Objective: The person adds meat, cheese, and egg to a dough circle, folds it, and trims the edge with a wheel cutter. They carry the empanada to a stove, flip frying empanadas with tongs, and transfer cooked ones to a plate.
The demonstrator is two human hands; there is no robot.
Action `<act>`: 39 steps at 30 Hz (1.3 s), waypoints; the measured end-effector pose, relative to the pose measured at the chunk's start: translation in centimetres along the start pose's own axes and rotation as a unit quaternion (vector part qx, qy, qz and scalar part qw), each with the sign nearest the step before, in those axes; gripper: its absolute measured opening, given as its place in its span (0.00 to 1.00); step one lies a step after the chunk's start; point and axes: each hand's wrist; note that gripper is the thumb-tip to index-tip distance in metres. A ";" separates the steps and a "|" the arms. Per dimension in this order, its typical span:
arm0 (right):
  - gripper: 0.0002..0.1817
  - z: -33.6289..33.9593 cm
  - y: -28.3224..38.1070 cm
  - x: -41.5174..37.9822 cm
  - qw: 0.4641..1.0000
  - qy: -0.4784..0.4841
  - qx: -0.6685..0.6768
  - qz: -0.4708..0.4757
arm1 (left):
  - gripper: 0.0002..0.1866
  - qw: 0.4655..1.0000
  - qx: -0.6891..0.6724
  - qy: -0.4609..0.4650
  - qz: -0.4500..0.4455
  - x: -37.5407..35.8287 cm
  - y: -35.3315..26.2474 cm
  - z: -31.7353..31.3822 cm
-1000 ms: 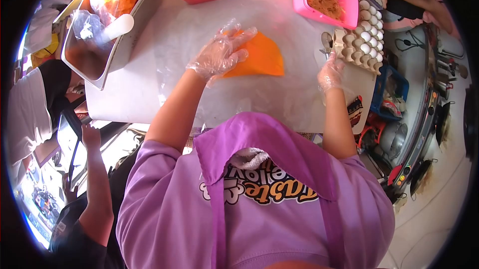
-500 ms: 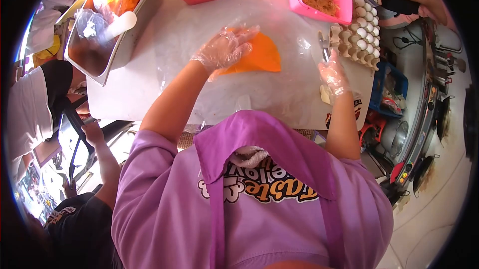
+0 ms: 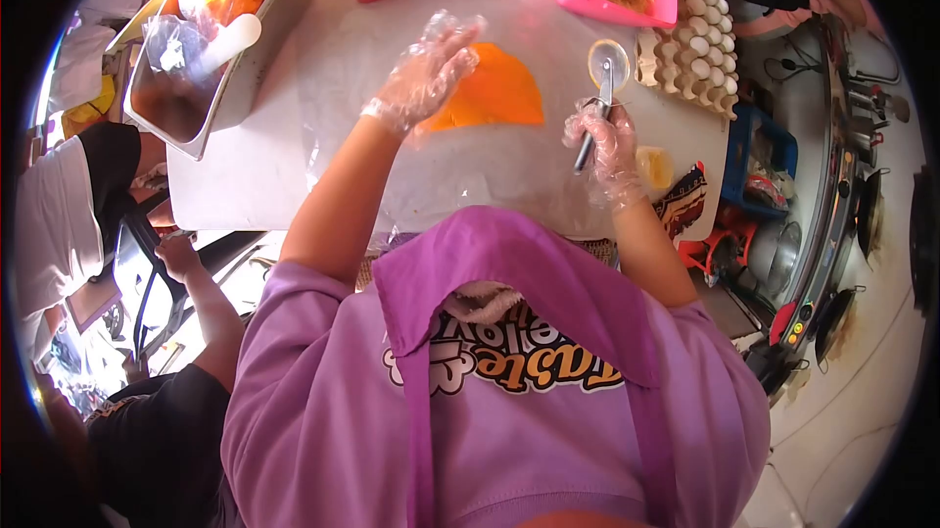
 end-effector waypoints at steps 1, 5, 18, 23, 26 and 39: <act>0.11 0.4 -0.1 -0.2 1.000 -0.003 0.001 0.000 | 0.27 0.999 0.036 -0.038 -0.015 -1.0 -0.4 0.1; 0.11 3.2 -2.6 0.6 0.997 -0.039 -0.070 -0.012 | 0.27 0.957 0.210 -0.081 -0.184 -5.3 -1.8 -2.2; 0.21 0.4 -3.5 -1.0 0.787 0.024 -0.607 0.108 | 0.37 0.916 0.112 0.248 -0.295 -8.5 -1.4 -12.6; 0.21 -0.9 -2.6 -1.2 0.762 0.041 -0.644 0.053 | 0.37 0.910 0.132 0.260 -0.294 -9.1 0.4 -14.1; 0.20 -1.3 -2.5 -1.0 0.741 0.053 -0.669 0.033 | 0.36 0.905 0.151 0.257 -0.303 -9.0 0.4 -14.1; 0.16 -3.4 -2.5 1.9 0.718 0.072 -0.692 -0.021 | 0.30 0.902 0.158 0.177 -0.361 -9.4 2.0 -15.6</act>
Point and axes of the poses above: each hand's wrist, its own x-axis towards the middle knuckle, its own z-axis out of the back of the hand, y = z × x, and after that the axes turned 7 degrees about -y, right-handed
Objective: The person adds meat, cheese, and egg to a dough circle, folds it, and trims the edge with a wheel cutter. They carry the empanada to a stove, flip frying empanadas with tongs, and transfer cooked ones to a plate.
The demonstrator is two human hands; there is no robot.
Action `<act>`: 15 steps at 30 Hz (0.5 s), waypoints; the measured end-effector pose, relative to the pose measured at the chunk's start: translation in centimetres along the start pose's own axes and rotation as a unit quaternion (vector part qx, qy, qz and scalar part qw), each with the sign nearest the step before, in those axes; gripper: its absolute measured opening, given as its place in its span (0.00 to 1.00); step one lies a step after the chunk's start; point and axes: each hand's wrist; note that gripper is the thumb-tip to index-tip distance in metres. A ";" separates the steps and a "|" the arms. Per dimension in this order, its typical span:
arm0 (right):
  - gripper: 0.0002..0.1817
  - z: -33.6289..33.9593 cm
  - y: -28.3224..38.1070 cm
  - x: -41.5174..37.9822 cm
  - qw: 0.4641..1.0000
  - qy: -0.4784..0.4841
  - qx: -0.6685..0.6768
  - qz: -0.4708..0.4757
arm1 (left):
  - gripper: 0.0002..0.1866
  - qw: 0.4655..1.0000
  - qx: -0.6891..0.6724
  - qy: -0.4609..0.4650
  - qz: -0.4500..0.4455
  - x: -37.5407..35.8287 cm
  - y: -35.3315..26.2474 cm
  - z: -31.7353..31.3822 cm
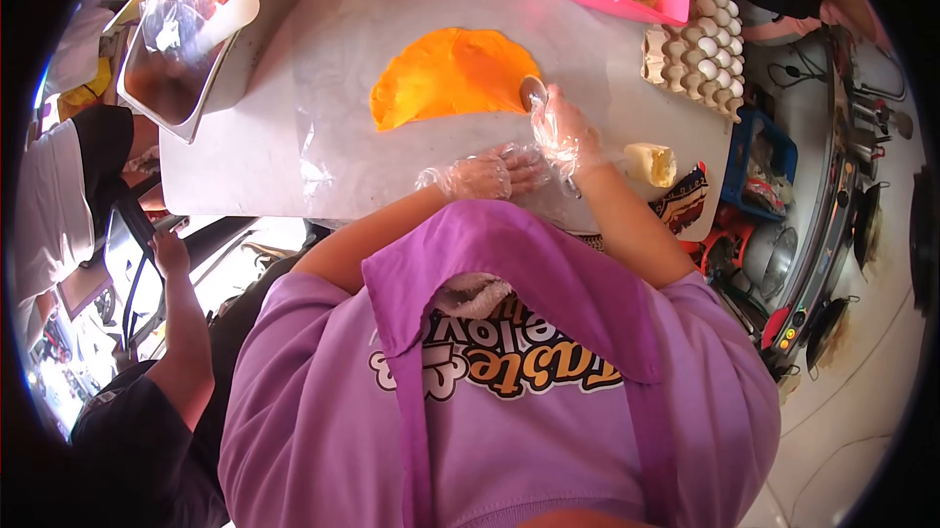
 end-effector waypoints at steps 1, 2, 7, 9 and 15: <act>0.16 0.0 0.1 0.6 1.000 0.002 -0.001 0.001 | 0.30 1.000 -0.001 -0.001 0.002 0.1 -0.2 0.4; 0.15 0.1 0.0 1.2 1.000 0.002 -0.006 0.017 | 0.31 0.999 0.002 0.036 0.012 0.3 -0.3 0.7; 0.15 0.7 0.3 3.8 0.997 0.020 -0.043 0.066 | 0.32 0.998 0.034 0.052 0.022 0.6 -0.6 1.4; 0.15 1.2 0.6 4.6 0.992 0.024 -0.067 0.102 | 0.32 0.998 0.000 0.056 0.009 0.6 -0.5 1.8; 0.15 1.2 1.2 7.2 0.975 -0.002 -0.137 0.176 | 0.31 0.999 -0.031 0.027 0.013 0.8 -0.7 2.7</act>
Point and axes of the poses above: each hand's wrist, its own x-axis towards the middle knuckle, its own z-axis out of the back of the hand, y = z × x, and after that the axes turned 7 degrees about -y, right-handed
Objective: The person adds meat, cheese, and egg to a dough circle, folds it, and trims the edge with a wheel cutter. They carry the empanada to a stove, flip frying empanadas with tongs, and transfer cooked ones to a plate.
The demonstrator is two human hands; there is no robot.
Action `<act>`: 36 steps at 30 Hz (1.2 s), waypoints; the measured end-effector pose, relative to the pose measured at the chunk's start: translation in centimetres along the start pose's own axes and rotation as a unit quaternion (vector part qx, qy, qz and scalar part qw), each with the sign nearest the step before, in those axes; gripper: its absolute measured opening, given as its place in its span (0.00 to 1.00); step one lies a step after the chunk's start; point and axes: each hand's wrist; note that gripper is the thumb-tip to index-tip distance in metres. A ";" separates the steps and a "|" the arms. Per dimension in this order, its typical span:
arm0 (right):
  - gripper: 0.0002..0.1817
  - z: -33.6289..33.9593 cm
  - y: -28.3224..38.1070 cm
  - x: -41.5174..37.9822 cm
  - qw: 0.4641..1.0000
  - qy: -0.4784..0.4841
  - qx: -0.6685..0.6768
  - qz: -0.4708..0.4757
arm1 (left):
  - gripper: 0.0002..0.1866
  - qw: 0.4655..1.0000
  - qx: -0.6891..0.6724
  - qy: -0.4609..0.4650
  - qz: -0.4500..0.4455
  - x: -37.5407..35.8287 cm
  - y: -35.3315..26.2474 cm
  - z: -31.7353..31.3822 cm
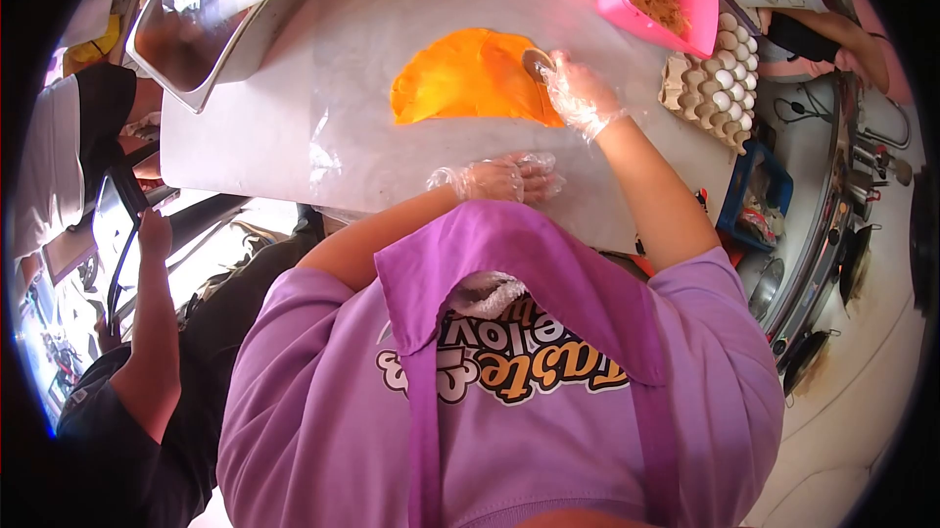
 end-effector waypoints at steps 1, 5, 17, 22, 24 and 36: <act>0.15 0.1 0.1 0.3 1.000 0.001 -0.001 0.003 | 0.31 1.000 0.001 -0.002 0.002 0.1 0.0 0.3; 0.14 1.2 1.1 1.6 0.999 0.020 -0.038 0.024 | 0.30 0.999 -0.015 0.042 0.008 0.3 0.0 0.9; 0.21 3.0 2.3 5.6 0.974 0.101 -0.174 0.109 | 0.28 1.000 0.004 0.012 0.003 0.2 0.2 -0.7; 0.22 3.8 3.8 6.6 0.967 0.118 -0.190 0.123 | 0.28 0.999 0.029 0.037 0.002 0.3 0.4 -1.1; 0.21 4.1 4.4 6.9 0.961 0.101 -0.205 0.155 | 0.28 1.000 0.021 0.021 0.006 0.3 0.2 -0.7; 0.16 4.0 8.2 8.6 0.921 0.062 -0.238 0.301 | 0.28 0.999 0.030 -0.033 0.003 0.2 0.3 -1.1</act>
Point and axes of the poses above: each hand's wrist, its own x-axis towards the middle knuckle, its own z-axis out of the back of the hand, y = z × x, and after that the axes turned 7 degrees about -y, right-handed
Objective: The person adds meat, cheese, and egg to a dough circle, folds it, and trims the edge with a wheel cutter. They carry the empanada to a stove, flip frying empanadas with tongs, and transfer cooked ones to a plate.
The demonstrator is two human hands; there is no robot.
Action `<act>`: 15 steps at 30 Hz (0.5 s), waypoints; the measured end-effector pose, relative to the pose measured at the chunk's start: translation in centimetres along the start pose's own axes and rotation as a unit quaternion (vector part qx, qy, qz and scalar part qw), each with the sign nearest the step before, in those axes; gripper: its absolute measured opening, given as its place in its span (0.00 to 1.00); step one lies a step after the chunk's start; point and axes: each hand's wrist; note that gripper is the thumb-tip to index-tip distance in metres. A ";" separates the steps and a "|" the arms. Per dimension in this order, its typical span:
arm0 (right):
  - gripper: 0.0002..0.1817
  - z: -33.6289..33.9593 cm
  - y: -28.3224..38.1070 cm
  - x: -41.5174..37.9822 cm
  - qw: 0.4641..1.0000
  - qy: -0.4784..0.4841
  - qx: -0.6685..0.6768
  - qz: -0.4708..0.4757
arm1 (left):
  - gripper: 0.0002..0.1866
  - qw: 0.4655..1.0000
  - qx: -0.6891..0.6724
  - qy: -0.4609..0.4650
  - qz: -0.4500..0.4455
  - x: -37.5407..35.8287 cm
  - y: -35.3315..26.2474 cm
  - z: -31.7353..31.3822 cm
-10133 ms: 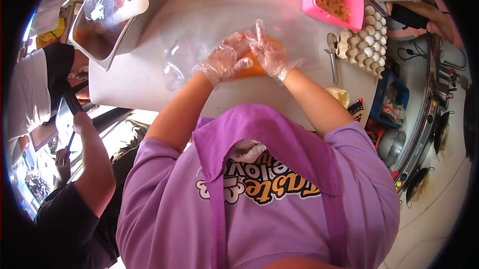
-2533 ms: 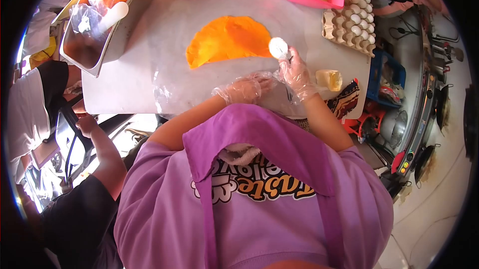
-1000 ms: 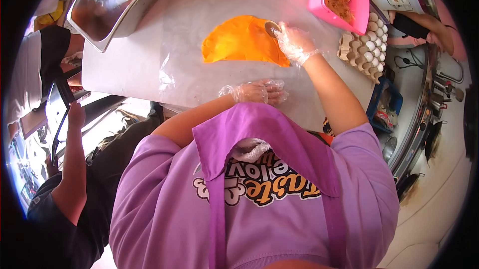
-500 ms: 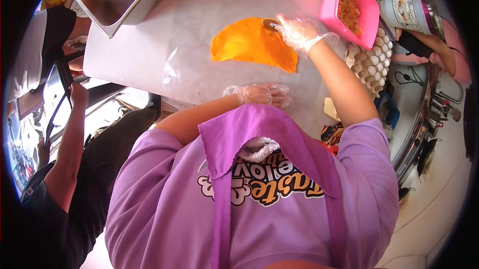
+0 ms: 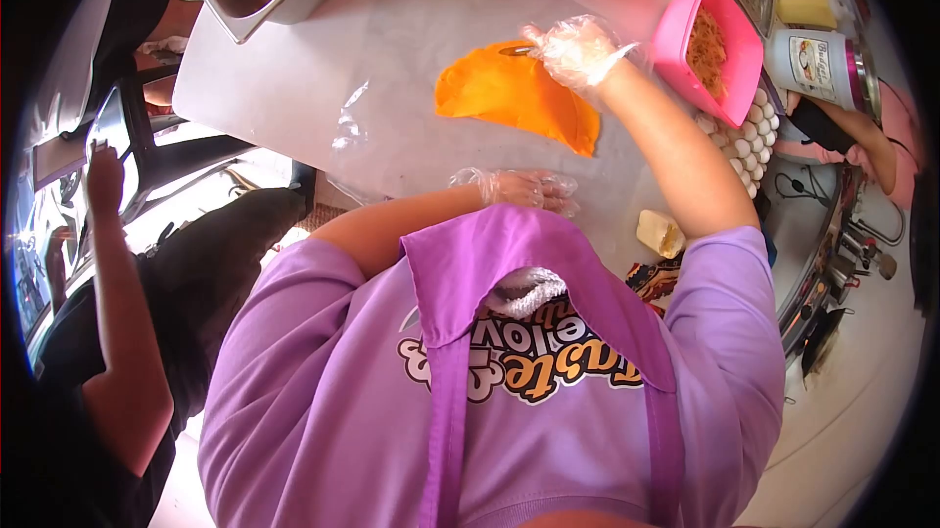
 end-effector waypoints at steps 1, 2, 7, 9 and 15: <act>0.16 1.6 0.6 -0.1 1.000 0.000 -0.001 0.002 | 0.28 1.000 0.000 -0.001 0.002 0.0 0.1 -0.4; 0.16 3.2 1.3 -0.3 1.000 0.025 -0.003 0.004 | 0.28 1.000 0.002 0.010 0.004 0.0 0.1 -0.7; 0.26 2.4 2.5 1.2 0.986 0.073 -0.122 0.082 | 0.27 1.000 -0.010 0.024 0.014 0.0 0.0 -0.6; 0.19 2.2 2.4 1.4 0.985 0.017 -0.120 0.121 | 0.26 1.000 0.006 -0.004 0.003 -0.1 0.2 -1.1; 0.20 2.7 2.7 2.1 0.971 -0.012 -0.157 0.182 | 0.27 0.999 0.002 -0.042 0.001 -0.2 0.3 -2.0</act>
Point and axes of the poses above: each hand's wrist, its own x-axis towards the middle knuckle, its own z-axis out of the back of the hand, y = z × x, and after that the axes turned 7 degrees about -y, right-handed
